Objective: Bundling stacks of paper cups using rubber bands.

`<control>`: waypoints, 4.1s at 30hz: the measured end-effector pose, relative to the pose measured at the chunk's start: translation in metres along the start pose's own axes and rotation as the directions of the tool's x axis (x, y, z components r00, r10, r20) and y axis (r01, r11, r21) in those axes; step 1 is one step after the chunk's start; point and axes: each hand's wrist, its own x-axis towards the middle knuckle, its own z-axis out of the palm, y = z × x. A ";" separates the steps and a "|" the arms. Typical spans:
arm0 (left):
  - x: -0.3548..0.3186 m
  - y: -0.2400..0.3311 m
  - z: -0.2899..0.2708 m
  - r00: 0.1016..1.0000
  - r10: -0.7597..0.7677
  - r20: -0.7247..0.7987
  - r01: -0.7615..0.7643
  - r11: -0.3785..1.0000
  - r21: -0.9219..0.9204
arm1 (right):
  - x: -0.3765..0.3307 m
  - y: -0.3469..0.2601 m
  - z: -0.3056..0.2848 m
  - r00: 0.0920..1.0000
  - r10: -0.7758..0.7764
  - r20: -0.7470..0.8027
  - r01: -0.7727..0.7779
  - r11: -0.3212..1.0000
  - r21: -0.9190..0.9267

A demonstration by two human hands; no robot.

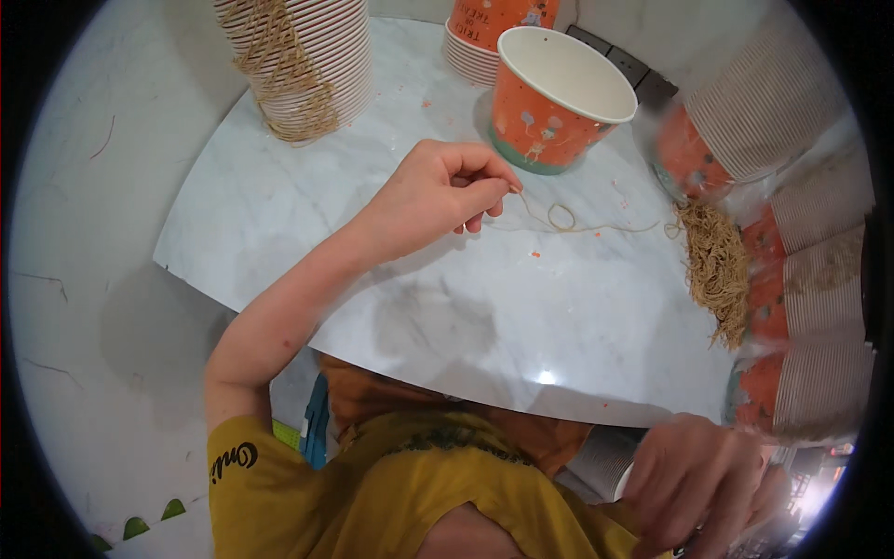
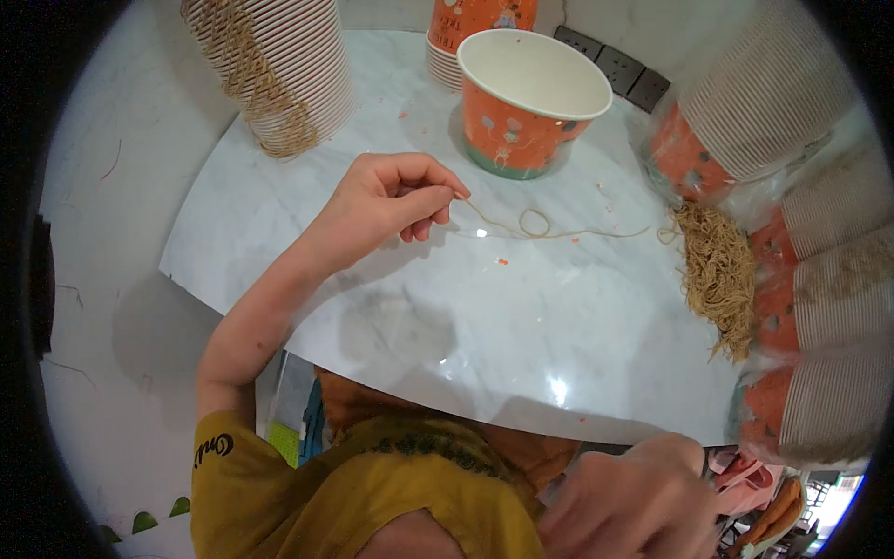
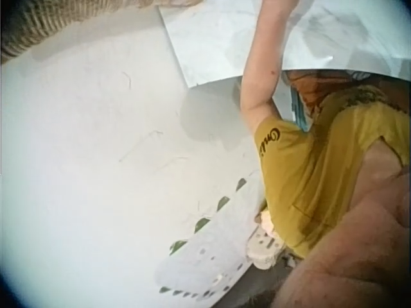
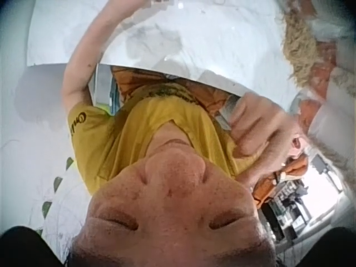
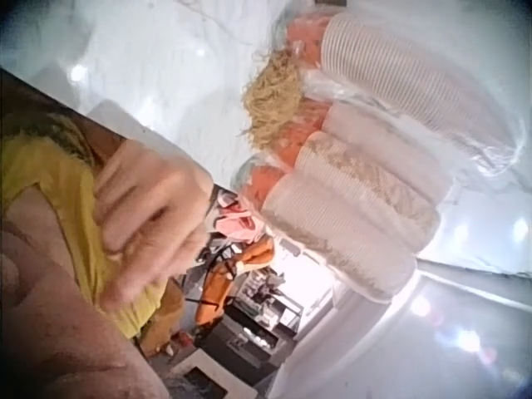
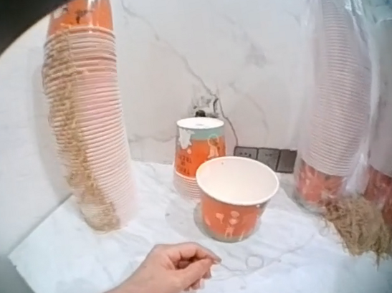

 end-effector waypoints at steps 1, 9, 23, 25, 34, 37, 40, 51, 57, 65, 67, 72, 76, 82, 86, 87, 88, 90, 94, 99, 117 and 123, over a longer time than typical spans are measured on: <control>0.000 0.001 0.001 1.000 0.012 -0.002 -0.012 1.000 0.001 | -0.005 0.004 0.005 1.000 0.014 -0.023 -0.015 0.999 -0.051; 0.005 -0.006 0.003 0.995 0.071 -0.072 -0.062 0.990 0.124 | -0.031 0.045 -0.061 0.830 0.098 -0.550 -0.552 0.293 -0.781; 0.050 0.024 0.041 0.874 0.477 0.096 -0.452 0.723 0.522 | -0.026 0.053 -0.103 0.379 0.019 -0.925 -0.660 0.707 -0.255; 0.056 0.030 0.046 0.858 0.504 0.095 -0.451 0.654 0.608 | -0.027 0.047 -0.109 0.347 -0.007 -0.938 -0.663 0.705 -0.251; 0.073 0.028 0.046 0.809 0.582 0.082 -0.480 0.574 0.663 | -0.046 0.042 -0.133 0.324 0.007 -0.946 -0.690 0.686 -0.232; 0.084 0.033 0.031 0.707 0.703 0.078 -0.515 0.435 0.739 | -0.045 0.040 -0.144 0.286 0.032 -0.958 -0.671 0.720 -0.176; 0.096 0.039 0.022 0.636 0.757 0.149 -0.513 0.270 0.815 | -0.045 0.043 -0.159 0.230 0.024 -0.973 -0.633 0.763 -0.131; 0.119 0.029 0.028 0.767 0.618 0.175 -0.460 0.339 0.820 | -0.046 0.069 -0.175 0.234 -0.300 -0.925 -0.613 0.693 -0.380; 0.111 0.038 0.033 0.878 0.465 0.115 -0.374 0.516 0.770 | -0.045 0.074 -0.176 0.321 -0.368 -0.872 -0.557 0.672 -0.489; 0.105 0.042 0.039 0.902 0.426 0.076 -0.355 0.626 0.694 | -0.045 0.079 -0.173 0.370 -0.367 -0.854 -0.591 0.616 -0.521; 0.104 0.043 0.038 0.911 0.402 0.094 -0.343 0.611 0.714 | -0.044 0.079 -0.172 0.367 -0.367 -0.855 -0.595 0.613 -0.519; 0.103 0.043 0.043 0.916 0.384 0.113 -0.343 0.608 0.717 | -0.045 0.079 -0.173 0.365 -0.377 -0.851 -0.629 0.574 -0.524; 0.101 0.045 0.045 0.908 0.403 0.117 -0.354 0.586 0.729 | -0.042 0.079 -0.169 0.337 -0.370 -0.866 -0.620 0.605 -0.500; 0.099 0.046 0.047 0.908 0.401 0.123 -0.353 0.573 0.740 | -0.042 0.079 -0.169 0.302 -0.361 -0.882 -0.576 0.669 -0.470; 0.102 0.041 0.045 0.895 0.427 0.134 -0.375 0.553 0.744 | -0.042 0.080 -0.169 0.303 -0.354 -0.885 -0.579 0.669 -0.466; 0.102 0.041 0.046 0.895 0.426 0.134 -0.375 0.554 0.744 | -0.042 0.081 -0.170 0.303 -0.353 -0.885 -0.580 0.669 -0.465; 0.102 0.041 0.047 0.894 0.426 0.140 -0.377 0.548 0.747 | -0.043 0.081 -0.171 0.305 -0.367 -0.879 -0.587 0.654 -0.477; 0.102 0.042 0.047 0.894 0.425 0.145 -0.379 0.542 0.750 | -0.044 0.082 -0.172 0.308 -0.381 -0.872 -0.594 0.639 -0.489; 0.106 0.048 0.043 0.937 0.325 0.128 -0.325 0.680 0.657 | -0.046 0.086 -0.175 0.317 -0.439 -0.841 -0.603 0.591 -0.536; 0.105 0.051 0.033 0.964 0.240 0.115 -0.263 0.804 0.534 | -0.035 0.081 -0.162 0.307 -0.401 -0.863 -0.602 0.620 -0.503; 0.118 0.052 0.018 0.961 0.091 0.261 -0.215 0.839 0.500 | -0.031 0.080 -0.152 0.320 -0.374 -0.871 -0.606 0.626 -0.491; 0.122 0.044 0.018 0.968 0.094 0.231 -0.196 0.860 0.471 | -0.036 0.080 -0.155 0.316 -0.188 -0.930 -0.410 0.857 -0.313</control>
